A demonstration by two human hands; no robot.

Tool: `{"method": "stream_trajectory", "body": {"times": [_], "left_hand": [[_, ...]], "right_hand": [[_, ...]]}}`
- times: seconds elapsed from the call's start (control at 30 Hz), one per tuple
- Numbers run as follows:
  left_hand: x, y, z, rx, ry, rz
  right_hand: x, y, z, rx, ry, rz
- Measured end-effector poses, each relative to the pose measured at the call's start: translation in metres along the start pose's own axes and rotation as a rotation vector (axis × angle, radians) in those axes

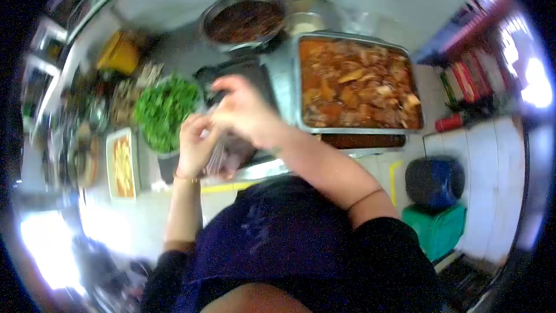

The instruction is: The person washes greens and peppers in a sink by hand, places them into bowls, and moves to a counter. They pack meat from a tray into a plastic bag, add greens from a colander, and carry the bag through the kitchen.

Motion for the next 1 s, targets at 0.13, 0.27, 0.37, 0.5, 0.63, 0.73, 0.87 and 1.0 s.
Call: {"method": "stream_trajectory", "body": {"times": [0.13,0.27,0.37,0.5,0.63,0.73,0.87,1.0], "left_hand": [[-0.092,-0.015,-0.061,-0.008,-0.524,-0.291],[-0.134,-0.019,-0.141,0.497,-0.704,-1.224],[-0.147,-0.024,-0.17,0.809,-0.777,-1.332],[-0.16,-0.017,-0.167,0.796,-0.737,-1.502],[-0.116,-0.041,-0.106,0.71,-0.598,-1.599],[-0.077,-0.027,-0.056,0.243,-0.56,-1.439],[-0.058,0.015,-0.016,0.054,-0.594,-0.86],[-0.062,-0.008,-0.038,-0.05,-0.359,-0.148]], "right_hand": [[0.092,-0.053,0.085,0.313,0.471,0.825],[0.197,-0.098,0.108,0.707,0.742,0.516],[0.218,-0.1,0.089,0.955,0.926,0.396],[0.223,-0.11,0.076,0.994,0.888,0.338],[0.128,-0.072,0.078,0.507,0.296,0.297],[0.082,-0.026,0.06,0.129,0.308,0.255],[0.049,0.039,-0.007,-0.299,0.229,-0.193],[0.08,-0.01,0.011,-0.173,0.342,0.18]]}}
Point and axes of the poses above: each hand's wrist, its own z-axis towards the middle knuckle, its own y-axis out of the palm, x = y × z, the point moved 9 cm from there along z, towards the middle knuckle, and after that the axes turned 11 degrees about x, right-handed, at the moved point
